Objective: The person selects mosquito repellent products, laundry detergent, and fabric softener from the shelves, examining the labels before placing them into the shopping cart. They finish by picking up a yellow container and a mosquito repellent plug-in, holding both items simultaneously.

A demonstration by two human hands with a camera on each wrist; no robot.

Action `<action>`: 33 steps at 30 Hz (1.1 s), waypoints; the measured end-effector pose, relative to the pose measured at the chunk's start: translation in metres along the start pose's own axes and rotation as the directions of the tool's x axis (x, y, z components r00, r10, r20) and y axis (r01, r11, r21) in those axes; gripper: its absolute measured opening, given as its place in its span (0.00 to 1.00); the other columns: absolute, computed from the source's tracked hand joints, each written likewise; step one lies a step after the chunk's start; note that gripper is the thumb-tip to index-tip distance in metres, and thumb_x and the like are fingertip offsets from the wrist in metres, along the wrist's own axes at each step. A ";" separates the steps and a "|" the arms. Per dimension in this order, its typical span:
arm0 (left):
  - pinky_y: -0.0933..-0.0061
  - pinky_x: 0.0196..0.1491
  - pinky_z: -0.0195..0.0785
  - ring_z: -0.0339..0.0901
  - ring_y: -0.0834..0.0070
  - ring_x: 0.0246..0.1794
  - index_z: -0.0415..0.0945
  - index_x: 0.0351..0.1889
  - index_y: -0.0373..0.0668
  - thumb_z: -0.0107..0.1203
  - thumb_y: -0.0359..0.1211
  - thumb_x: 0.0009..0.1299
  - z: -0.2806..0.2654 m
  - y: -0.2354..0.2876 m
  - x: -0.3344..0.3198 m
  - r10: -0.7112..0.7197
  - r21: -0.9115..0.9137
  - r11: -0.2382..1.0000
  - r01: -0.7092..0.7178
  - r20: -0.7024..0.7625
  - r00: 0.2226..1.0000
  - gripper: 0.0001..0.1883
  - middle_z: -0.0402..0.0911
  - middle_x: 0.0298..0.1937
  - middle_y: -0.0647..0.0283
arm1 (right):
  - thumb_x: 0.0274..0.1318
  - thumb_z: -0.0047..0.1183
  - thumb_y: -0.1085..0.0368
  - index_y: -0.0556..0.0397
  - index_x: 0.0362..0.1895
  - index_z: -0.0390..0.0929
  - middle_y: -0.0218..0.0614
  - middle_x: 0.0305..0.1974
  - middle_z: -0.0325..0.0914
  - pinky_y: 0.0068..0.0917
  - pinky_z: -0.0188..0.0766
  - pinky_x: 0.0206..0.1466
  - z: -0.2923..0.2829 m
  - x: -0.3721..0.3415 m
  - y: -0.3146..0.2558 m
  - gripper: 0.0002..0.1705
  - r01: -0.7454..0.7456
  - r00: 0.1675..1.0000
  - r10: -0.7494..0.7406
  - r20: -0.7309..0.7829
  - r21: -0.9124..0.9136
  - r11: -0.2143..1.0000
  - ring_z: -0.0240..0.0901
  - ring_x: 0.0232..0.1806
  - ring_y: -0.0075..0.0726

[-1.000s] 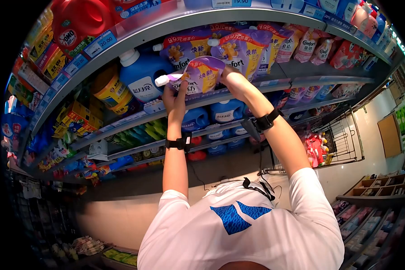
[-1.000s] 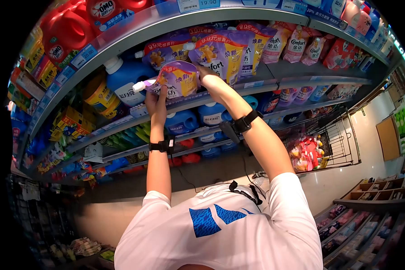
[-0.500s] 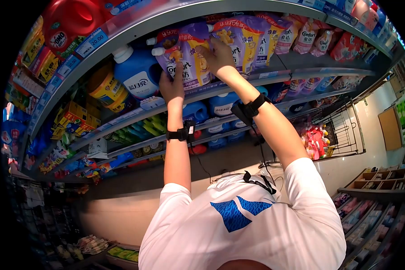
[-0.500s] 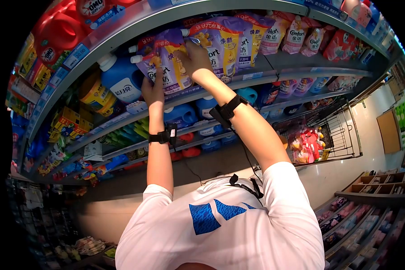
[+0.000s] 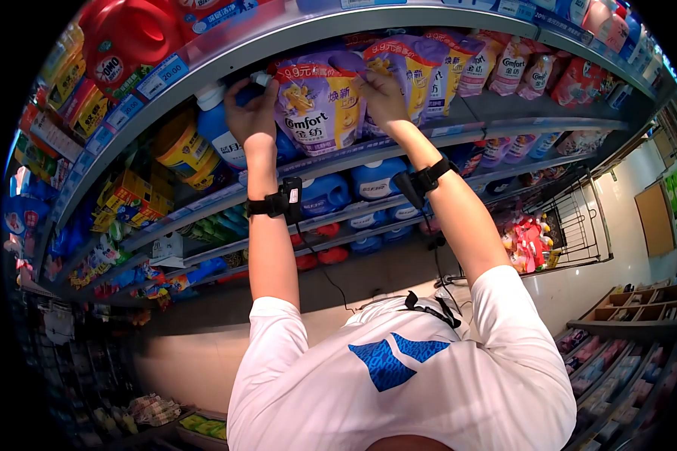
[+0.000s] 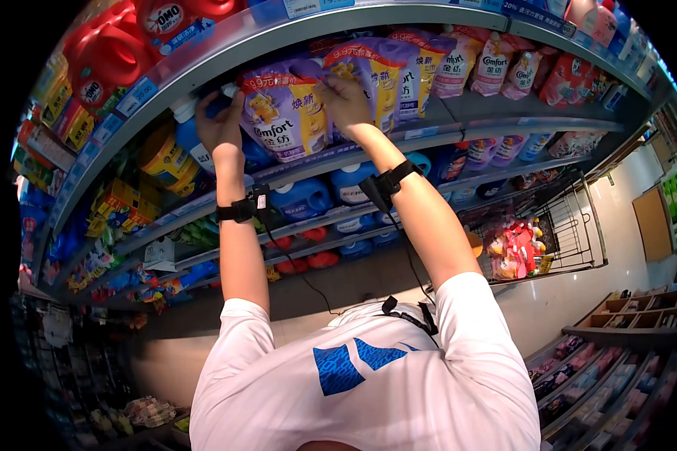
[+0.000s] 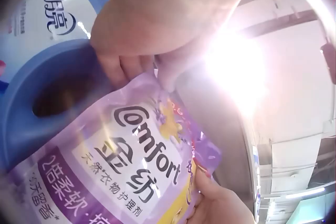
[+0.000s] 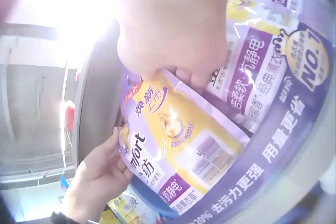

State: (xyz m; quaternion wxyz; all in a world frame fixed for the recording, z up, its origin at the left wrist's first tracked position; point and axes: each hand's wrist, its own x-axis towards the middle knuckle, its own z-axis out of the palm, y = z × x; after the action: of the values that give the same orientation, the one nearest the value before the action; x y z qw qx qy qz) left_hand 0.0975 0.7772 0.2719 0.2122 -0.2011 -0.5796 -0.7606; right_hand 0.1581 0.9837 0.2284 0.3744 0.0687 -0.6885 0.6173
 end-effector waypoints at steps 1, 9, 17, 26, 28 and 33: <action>0.81 0.41 0.66 0.77 0.82 0.34 0.72 0.55 0.38 0.73 0.31 0.65 0.002 -0.001 0.002 -0.043 0.049 0.998 0.045 -0.051 0.998 0.24 0.86 0.32 0.61 | 0.69 0.57 0.60 0.62 0.38 0.80 0.29 0.26 0.78 0.24 0.66 0.32 -0.001 -0.001 -0.002 0.14 -0.017 1.000 0.017 -0.007 -0.019 1.000 0.67 0.30 0.16; 0.77 0.48 0.70 0.79 0.78 0.42 0.71 0.55 0.35 0.69 0.31 0.69 -0.014 -0.042 -0.035 0.067 -0.140 0.987 -0.075 -0.060 0.996 0.22 0.86 0.39 0.56 | 0.64 0.60 0.69 0.63 0.51 0.82 0.34 0.44 0.86 0.23 0.74 0.49 -0.012 -0.027 -0.029 0.13 -0.082 0.979 0.069 0.191 0.060 0.995 0.77 0.45 0.21; 0.76 0.58 0.69 0.78 0.79 0.53 0.74 0.59 0.34 0.66 0.34 0.73 -0.024 -0.076 -0.056 -0.125 -0.108 0.983 0.146 0.179 0.976 0.21 0.83 0.55 0.62 | 0.65 0.62 0.63 0.59 0.54 0.77 0.39 0.45 0.80 0.30 0.74 0.52 -0.087 -0.033 -0.001 0.18 0.073 0.802 -0.132 -0.582 -0.123 0.990 0.76 0.53 0.30; 0.76 0.59 0.67 0.76 0.78 0.54 0.72 0.62 0.34 0.61 0.38 0.76 -0.006 -0.064 -0.061 -0.135 -0.013 0.990 0.138 0.137 0.981 0.23 0.81 0.57 0.61 | 0.69 0.58 0.58 0.63 0.45 0.83 0.32 0.32 0.83 0.24 0.71 0.40 -0.137 -0.025 0.036 0.17 -0.004 0.952 -0.081 -0.296 -0.274 0.962 0.73 0.34 0.20; 0.75 0.59 0.67 0.76 0.78 0.55 0.71 0.63 0.34 0.61 0.38 0.76 -0.001 -0.064 -0.063 -0.121 -0.011 0.992 0.124 0.121 0.985 0.23 0.81 0.58 0.60 | 0.69 0.59 0.58 0.63 0.45 0.83 0.33 0.32 0.83 0.24 0.71 0.39 -0.138 -0.025 0.040 0.17 -0.004 0.923 -0.109 -0.369 -0.292 0.956 0.73 0.34 0.20; 0.74 0.61 0.65 0.74 0.77 0.57 0.69 0.65 0.36 0.62 0.39 0.76 0.000 -0.060 -0.067 -0.181 -0.055 0.980 0.189 0.125 0.975 0.26 0.79 0.60 0.60 | 0.68 0.59 0.59 0.64 0.45 0.83 0.33 0.34 0.84 0.24 0.72 0.40 -0.135 -0.026 0.048 0.17 0.019 0.917 -0.081 -0.391 -0.159 0.987 0.74 0.34 0.21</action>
State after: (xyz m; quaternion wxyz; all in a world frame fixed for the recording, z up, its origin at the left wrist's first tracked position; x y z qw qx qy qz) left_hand 0.1196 0.7978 0.1877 0.0986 -0.1981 -0.5818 -0.7827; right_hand 0.2081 1.1072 0.1687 0.5258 -0.0687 -0.6416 0.5543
